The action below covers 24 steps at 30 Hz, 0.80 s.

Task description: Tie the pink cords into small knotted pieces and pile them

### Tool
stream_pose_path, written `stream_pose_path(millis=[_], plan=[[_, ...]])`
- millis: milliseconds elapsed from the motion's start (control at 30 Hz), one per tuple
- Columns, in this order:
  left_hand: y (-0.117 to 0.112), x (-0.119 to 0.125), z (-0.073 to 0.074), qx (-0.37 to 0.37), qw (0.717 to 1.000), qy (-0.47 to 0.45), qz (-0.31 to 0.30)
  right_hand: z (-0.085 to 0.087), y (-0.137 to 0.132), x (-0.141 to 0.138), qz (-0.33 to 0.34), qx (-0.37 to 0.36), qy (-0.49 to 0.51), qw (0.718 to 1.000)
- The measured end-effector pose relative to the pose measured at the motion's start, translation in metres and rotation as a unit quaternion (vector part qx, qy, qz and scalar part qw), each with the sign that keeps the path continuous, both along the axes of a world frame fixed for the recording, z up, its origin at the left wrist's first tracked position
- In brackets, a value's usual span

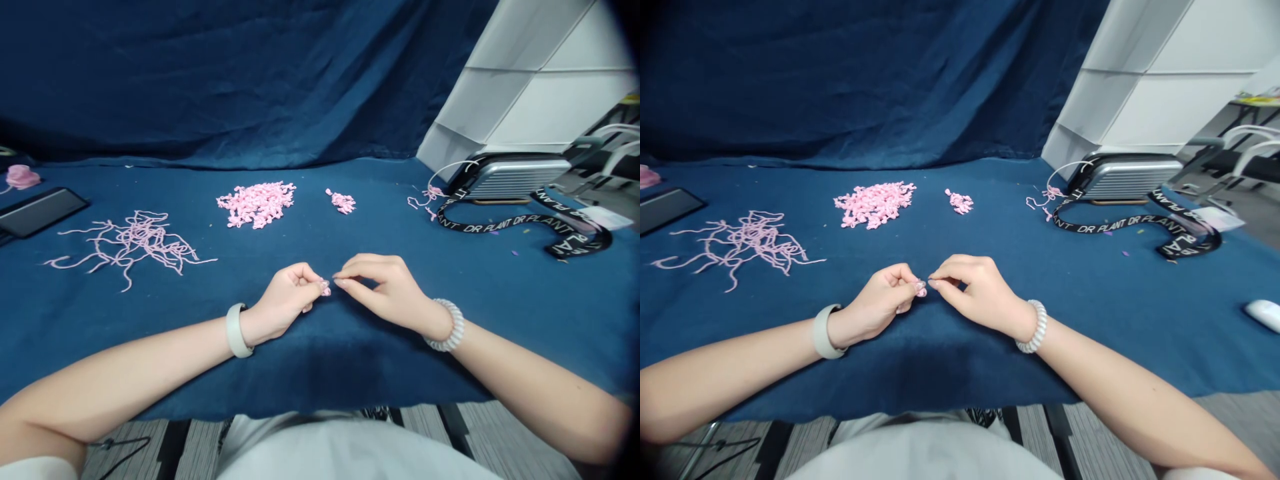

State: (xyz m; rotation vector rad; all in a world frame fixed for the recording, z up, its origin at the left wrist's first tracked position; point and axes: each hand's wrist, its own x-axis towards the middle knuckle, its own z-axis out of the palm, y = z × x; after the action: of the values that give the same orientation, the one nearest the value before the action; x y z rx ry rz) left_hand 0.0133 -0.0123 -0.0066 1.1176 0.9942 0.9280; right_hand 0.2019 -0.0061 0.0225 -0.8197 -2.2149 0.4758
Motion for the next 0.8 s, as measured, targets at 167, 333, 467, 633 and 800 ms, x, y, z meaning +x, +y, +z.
stream_pose_path(millis=[167, 333, 467, 633, 800], plan=[[-0.003, 0.0, 0.001, 0.028, 0.997, 0.066, -0.005, 0.003, 0.002, -0.001, 0.018, -0.115, -0.026, 0.993], [-0.005, 0.002, 0.005, 0.047, 0.993, 0.108, -0.005, 0.003, 0.001, -0.001, 0.028, -0.119, -0.043, 0.992], [-0.005, 0.002, 0.006, 0.047, 0.991, 0.122, -0.011, 0.003, 0.001, 0.0, 0.03, -0.1, -0.061, 0.993], [-0.006, 0.003, 0.008, 0.048, 0.989, 0.139, -0.013, 0.003, 0.001, 0.0, 0.029, -0.07, -0.095, 0.993], [-0.006, 0.004, 0.01, 0.048, 0.987, 0.152, -0.016, 0.004, 0.001, 0.0, 0.042, -0.045, -0.122, 0.991]])
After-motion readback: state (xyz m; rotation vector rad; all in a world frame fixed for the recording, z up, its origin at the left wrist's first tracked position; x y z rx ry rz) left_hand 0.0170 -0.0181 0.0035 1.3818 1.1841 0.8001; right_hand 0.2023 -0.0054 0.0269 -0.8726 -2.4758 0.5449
